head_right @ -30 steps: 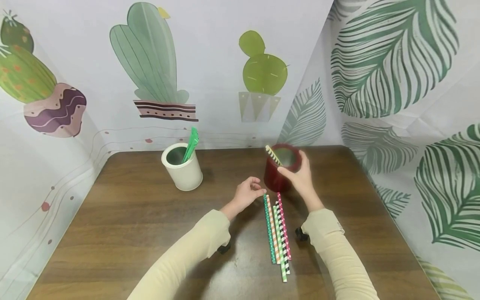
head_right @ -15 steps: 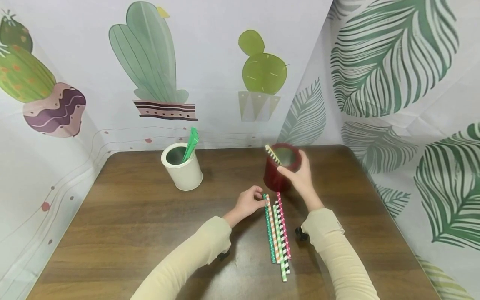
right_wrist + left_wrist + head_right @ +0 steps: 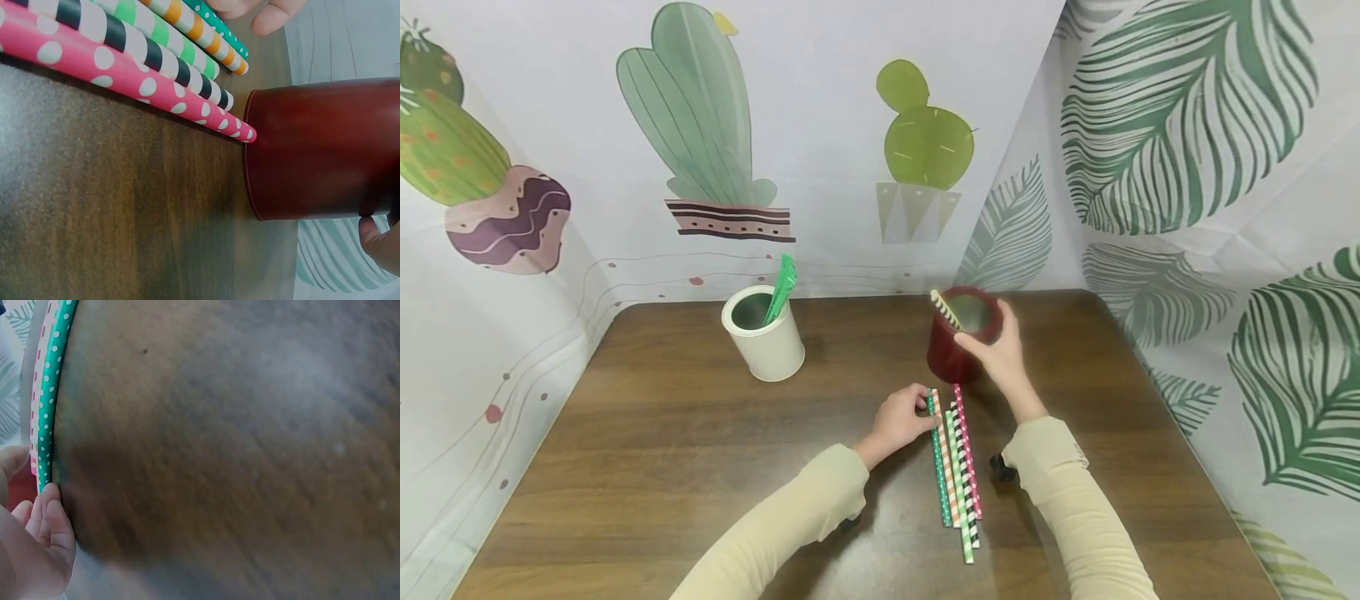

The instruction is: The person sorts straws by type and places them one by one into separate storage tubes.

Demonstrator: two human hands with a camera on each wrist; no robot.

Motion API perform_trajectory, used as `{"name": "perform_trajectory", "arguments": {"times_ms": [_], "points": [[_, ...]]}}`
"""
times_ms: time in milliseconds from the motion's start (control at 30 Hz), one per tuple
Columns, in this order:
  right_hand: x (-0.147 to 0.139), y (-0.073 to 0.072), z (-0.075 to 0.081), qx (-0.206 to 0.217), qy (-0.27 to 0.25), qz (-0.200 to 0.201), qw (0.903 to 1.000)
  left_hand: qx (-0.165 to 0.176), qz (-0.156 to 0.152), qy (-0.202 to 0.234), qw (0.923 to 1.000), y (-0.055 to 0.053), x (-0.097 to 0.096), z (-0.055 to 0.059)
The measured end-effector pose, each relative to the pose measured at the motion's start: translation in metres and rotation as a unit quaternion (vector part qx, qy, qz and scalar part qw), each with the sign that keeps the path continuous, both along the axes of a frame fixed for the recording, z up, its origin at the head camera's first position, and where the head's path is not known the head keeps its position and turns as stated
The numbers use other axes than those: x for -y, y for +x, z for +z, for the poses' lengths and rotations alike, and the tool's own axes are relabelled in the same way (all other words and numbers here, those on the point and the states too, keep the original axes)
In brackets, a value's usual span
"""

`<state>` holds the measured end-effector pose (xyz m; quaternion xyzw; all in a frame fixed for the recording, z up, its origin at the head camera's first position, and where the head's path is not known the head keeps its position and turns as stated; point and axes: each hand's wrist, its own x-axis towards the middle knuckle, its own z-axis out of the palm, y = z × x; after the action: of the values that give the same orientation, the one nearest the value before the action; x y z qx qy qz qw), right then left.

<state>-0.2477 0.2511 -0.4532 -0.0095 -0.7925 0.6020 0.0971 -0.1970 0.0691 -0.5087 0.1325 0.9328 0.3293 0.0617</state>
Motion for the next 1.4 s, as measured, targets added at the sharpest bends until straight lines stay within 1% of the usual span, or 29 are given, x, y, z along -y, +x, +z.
{"name": "perform_trajectory", "arguments": {"times_ms": [233,367,600,800,900,1000,1033,1133,1233,1267,1400], "points": [[0.0003,0.0002,0.0004,0.001,-0.002,0.000,1.0000,-0.028,0.009,-0.033,0.9990,0.0027,-0.0031,-0.0049],[0.0002,0.0006,0.0006,0.001,-0.004,0.001,1.0000,-0.034,0.008,-0.045,0.9984,0.0035,-0.0034,-0.0064],[0.0005,0.0003,0.0003,-0.007,-0.018,0.006,0.9998,-0.017,0.008,-0.033,0.9993,0.0015,-0.0015,-0.0060],[0.0015,0.0005,0.0006,-0.005,-0.024,0.007,0.9997,0.001,0.009,-0.019,0.9998,-0.0005,0.0008,-0.0018],[0.0014,0.0006,0.0005,-0.003,-0.021,0.005,0.9998,0.015,0.012,-0.006,0.9998,-0.0016,0.0016,0.0000],[0.0013,0.0009,0.0007,-0.001,-0.020,0.006,0.9998,0.021,0.011,0.008,0.9997,-0.0024,0.0024,-0.0001],[0.0013,0.0011,0.0008,-0.001,-0.021,0.005,0.9998,0.008,0.006,0.015,0.9998,-0.0036,0.0031,-0.0031],[0.0019,0.0016,0.0014,-0.001,-0.024,0.004,0.9997,0.005,0.008,0.016,0.9998,-0.0042,0.0036,-0.0047],[0.0022,0.0013,0.0014,-0.002,-0.024,0.004,0.9997,0.000,0.022,0.018,0.9996,-0.0050,0.0037,-0.0069],[0.0024,0.0013,0.0015,-0.003,-0.025,0.004,0.9997,0.010,0.032,0.015,0.9993,-0.0041,0.0033,-0.0042],[0.0023,0.0010,0.0014,-0.003,-0.019,0.002,0.9998,-0.004,0.043,0.003,0.9990,-0.0051,0.0027,-0.0048]]}}
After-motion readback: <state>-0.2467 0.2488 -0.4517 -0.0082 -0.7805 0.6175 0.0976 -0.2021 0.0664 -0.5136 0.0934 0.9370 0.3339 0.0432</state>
